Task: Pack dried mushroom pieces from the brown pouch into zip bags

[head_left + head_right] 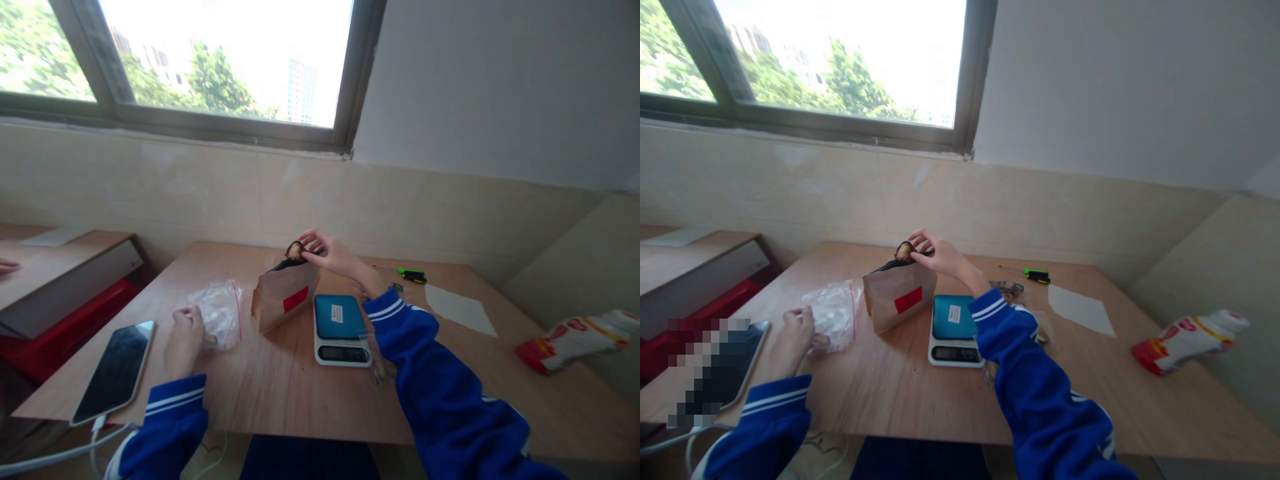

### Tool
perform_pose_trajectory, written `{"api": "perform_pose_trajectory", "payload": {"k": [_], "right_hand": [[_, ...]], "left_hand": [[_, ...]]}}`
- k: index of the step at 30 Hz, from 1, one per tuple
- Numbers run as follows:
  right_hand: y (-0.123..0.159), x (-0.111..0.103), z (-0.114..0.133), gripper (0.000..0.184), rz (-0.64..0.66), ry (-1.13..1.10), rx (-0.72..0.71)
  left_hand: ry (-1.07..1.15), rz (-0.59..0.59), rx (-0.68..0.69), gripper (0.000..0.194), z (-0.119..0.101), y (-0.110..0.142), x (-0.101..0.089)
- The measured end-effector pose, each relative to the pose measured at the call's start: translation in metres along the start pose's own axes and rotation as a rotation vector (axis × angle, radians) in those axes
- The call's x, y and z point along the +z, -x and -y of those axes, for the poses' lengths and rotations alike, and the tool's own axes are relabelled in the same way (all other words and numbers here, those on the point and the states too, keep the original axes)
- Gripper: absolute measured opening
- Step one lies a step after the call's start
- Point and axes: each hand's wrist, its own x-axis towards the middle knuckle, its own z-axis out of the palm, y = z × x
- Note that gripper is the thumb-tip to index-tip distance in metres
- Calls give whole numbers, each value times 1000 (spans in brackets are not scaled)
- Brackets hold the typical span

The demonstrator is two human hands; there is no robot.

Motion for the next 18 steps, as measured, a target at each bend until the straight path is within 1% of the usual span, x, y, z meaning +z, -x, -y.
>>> {"api": "perform_pose_trajectory", "payload": {"k": [1, 2, 5, 6, 7, 10, 12, 14, 16, 18], "right_hand": [[0, 0, 1, 30, 4, -19, -16], [1, -1, 1, 32, 12, -36, -31], [0, -2, 0, 28, 29, -94, -30], [0, -2, 0, 28, 24, -120, -19], [-1, -2, -1, 27, 13, -144, -6], [-1, -2, -1, 26, -30, -199, 16], [-1, -1, 0, 24, -59, -219, 8], [-1, -1, 2, 23, -82, -232, -6], [-1, 0, 4, 21, -97, -231, -15], [-1, 1, 5, 19, -99, -221, -14]], "left_hand": [[-45, 3, -5, 52, -1, 0, 3], [-98, -18, 1, 55, -2, 1, 6], [-236, -146, 80, 65, -6, 10, 10], [-257, -167, 107, 67, -8, 13, 10], [-260, -159, 124, 69, -9, 14, 10], [-293, -87, 132, 67, -6, 9, 8], [-325, -24, 163, 63, 2, 1, 9], [-352, 75, 181, 57, 13, -7, 14], [-404, 191, 152, 54, 25, -14, 22], [-474, 256, 145, 52, 35, -17, 30]]}}
